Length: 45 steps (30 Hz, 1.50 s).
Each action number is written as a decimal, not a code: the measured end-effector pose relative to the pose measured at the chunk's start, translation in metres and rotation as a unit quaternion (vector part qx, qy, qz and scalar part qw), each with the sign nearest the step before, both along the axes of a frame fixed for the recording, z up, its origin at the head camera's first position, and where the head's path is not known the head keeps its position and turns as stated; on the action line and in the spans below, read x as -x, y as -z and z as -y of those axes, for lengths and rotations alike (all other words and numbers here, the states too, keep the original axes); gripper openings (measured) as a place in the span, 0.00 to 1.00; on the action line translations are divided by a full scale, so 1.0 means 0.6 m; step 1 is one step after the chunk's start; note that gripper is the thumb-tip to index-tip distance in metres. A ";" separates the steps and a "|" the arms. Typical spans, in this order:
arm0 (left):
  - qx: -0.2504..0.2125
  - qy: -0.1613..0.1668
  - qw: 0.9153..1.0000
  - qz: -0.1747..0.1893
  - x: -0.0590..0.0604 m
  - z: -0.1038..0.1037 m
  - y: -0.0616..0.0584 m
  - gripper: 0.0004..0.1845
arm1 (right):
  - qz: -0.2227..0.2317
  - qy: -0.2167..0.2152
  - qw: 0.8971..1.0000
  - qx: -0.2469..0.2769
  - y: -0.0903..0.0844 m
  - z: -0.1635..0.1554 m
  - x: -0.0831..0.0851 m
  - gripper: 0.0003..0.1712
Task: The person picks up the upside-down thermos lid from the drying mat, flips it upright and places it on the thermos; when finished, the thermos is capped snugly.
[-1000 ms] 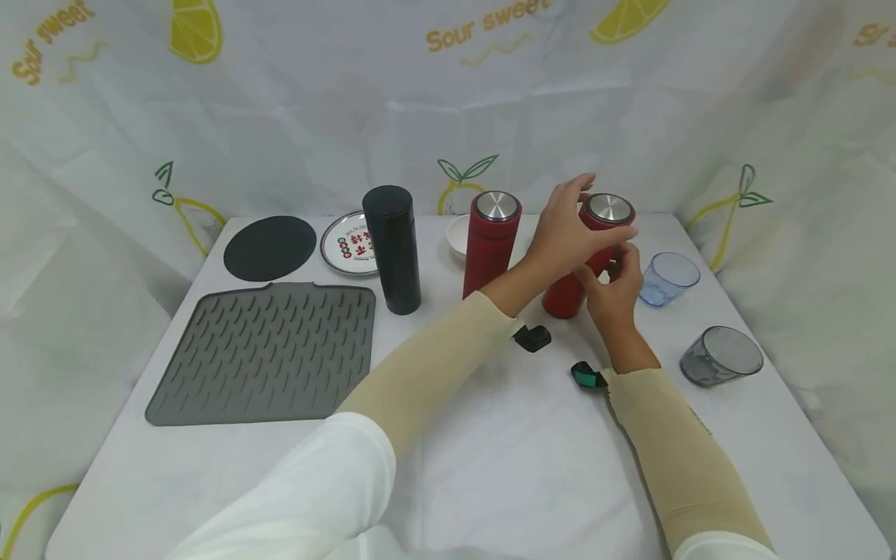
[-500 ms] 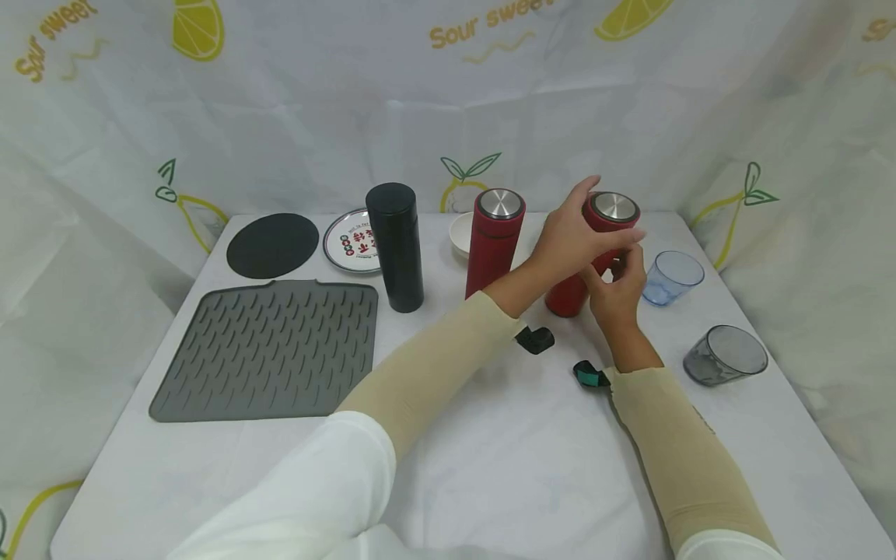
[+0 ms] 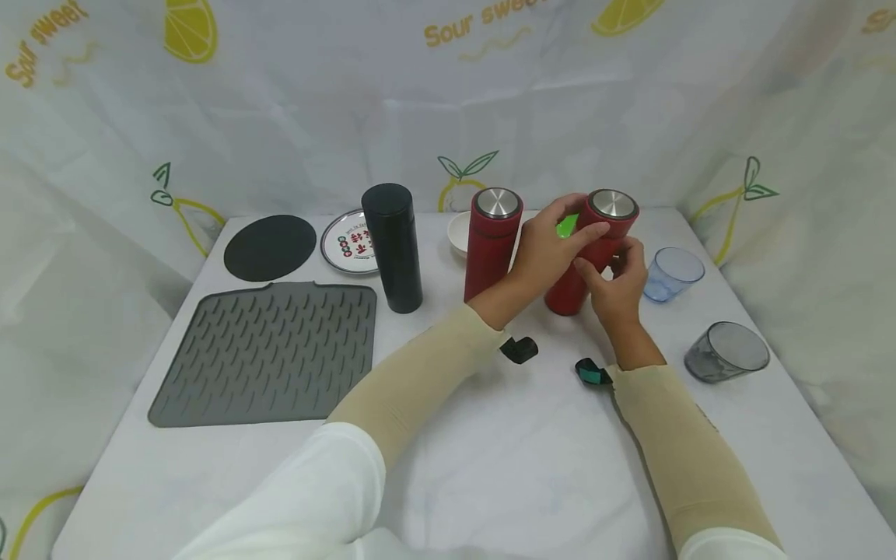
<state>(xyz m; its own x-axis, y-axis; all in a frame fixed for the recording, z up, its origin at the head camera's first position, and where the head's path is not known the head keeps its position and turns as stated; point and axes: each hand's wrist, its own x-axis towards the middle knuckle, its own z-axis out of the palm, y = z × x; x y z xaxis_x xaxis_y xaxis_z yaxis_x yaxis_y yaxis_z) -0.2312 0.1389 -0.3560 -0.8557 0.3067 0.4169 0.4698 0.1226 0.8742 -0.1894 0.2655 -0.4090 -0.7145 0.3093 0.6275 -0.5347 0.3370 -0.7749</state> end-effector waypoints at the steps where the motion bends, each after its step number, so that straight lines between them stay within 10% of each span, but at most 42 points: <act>1: 0.012 -0.001 1.000 0.010 0.000 -0.003 -0.005 0.35 | -0.004 0.000 1.000 -0.001 0.000 0.000 0.001 0.31; 7: 0.072 -0.008 0.994 0.077 0.005 -0.037 -0.035 0.47 | 0.000 0.004 1.000 -0.019 -0.001 -0.005 0.002 0.30; 15: 0.078 -0.080 0.994 0.007 -0.004 -0.032 -0.026 0.46 | 0.024 -0.001 1.000 -0.010 -0.011 -0.007 -0.003 0.26; 22: 0.003 -0.043 0.999 -0.004 -0.014 -0.010 -0.004 0.38 | 0.041 0.007 0.999 -0.022 -0.012 -0.008 -0.002 0.26; 32: 0.056 -0.033 0.997 0.040 -0.005 -0.055 -0.028 0.53 | 0.024 0.002 0.999 -0.030 -0.009 -0.008 -0.001 0.27; 45: 0.035 -0.065 0.997 0.000 -0.009 -0.025 0.005 0.39 | 0.033 0.001 0.999 -0.021 -0.006 -0.010 0.000 0.25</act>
